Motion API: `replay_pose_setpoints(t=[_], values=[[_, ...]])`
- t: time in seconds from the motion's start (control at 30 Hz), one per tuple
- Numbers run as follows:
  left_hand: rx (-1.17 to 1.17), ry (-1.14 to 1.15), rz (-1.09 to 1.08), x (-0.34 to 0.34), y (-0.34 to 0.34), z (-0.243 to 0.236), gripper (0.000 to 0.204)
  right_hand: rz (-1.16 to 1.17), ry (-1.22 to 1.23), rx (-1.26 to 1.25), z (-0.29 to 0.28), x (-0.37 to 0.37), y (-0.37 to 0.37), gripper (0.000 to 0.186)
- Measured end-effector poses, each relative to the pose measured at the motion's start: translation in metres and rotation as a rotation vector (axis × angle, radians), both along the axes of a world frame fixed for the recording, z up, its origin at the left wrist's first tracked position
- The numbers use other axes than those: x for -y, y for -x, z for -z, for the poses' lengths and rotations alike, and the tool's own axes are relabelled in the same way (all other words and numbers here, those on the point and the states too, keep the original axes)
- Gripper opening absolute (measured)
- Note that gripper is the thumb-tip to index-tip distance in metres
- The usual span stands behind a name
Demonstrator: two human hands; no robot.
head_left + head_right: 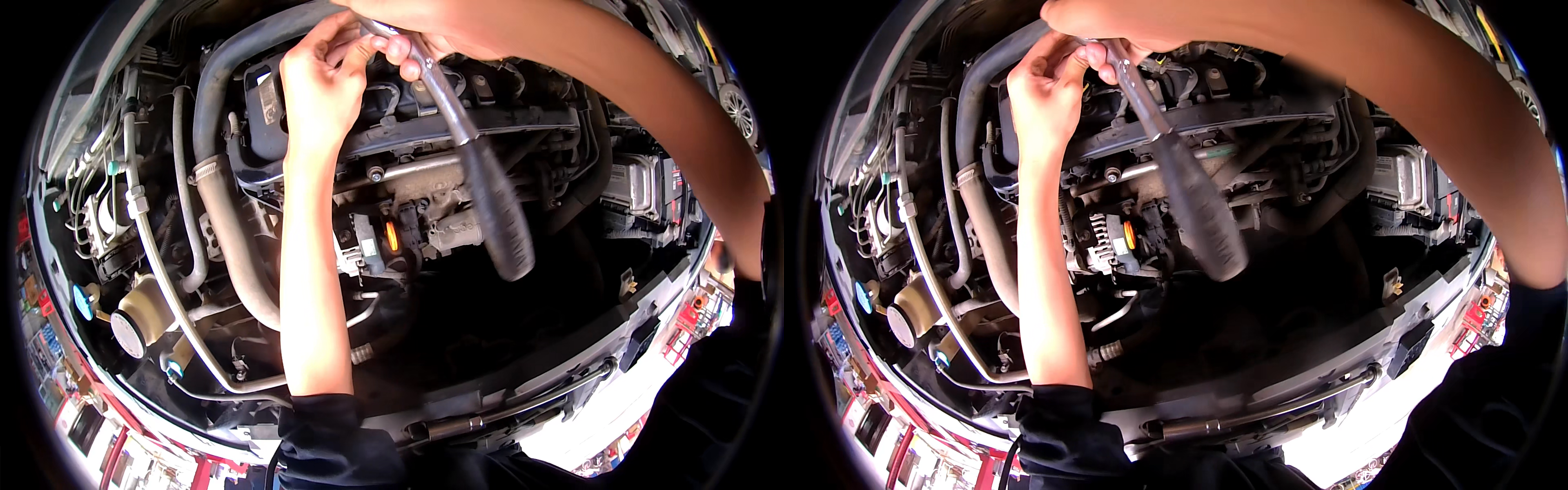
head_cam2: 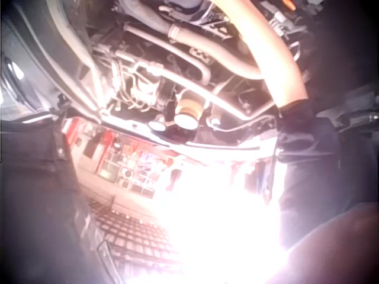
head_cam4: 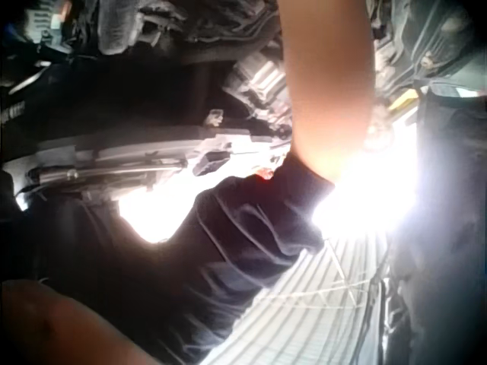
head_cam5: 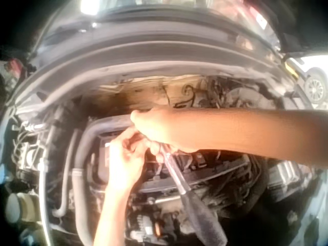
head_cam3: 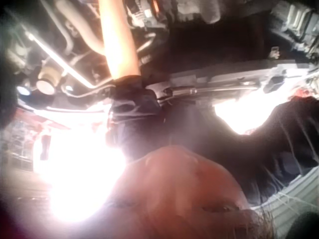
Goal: The person works on a car engine with the hood open, using a ratchet to tighten bolts on the engine block. Another person in a blue uniform stands nearby and occasionally assists. The person continues to tighten bolts and adjust components within the engine bay.
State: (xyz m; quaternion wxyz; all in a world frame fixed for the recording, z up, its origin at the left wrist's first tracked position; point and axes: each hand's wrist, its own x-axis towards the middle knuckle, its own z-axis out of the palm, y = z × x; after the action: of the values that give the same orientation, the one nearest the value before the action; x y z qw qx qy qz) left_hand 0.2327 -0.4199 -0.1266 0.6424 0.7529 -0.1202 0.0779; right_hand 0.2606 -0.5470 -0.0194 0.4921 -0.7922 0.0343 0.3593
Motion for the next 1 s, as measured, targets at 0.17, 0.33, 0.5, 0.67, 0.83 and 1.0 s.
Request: replay_pose_setpoints(t=[0.17, 0.33, 0.5, 0.67, 0.83, 1.0], values=[[-0.011, -0.078, 0.008, 0.008, 0.003, -0.001, 0.014, -0.65, 0.545, 0.911, 0.008, 0.026, -0.008, 0.041], [0.032, -0.033, 0.036, -0.002, 0.004, 0.002, 0.019, -0.588, 0.479, 1.077, 0.022, 0.014, -0.011, 0.035], [-0.042, -0.021, 0.069, 0.028, -0.001, 0.003, 0.029, -0.123, 0.34, 0.216, -0.013, 0.018, 0.013, 0.046], [-0.039, -0.123, -0.033, -0.006, 0.0, 0.008, 0.011, -0.663, 0.404, 0.668, 0.01, 0.009, -0.014, 0.04], [-0.009, -0.006, 0.102, 0.01, 0.003, 0.001, 0.016, -0.973, 0.455, 1.147, 0.021, 0.032, -0.029, 0.025], [0.038, 0.065, 0.12, 0.028, 0.001, 0.008, 0.02, 0.051, 0.278, 0.116, 0.024, 0.031, -0.014, 0.039]])
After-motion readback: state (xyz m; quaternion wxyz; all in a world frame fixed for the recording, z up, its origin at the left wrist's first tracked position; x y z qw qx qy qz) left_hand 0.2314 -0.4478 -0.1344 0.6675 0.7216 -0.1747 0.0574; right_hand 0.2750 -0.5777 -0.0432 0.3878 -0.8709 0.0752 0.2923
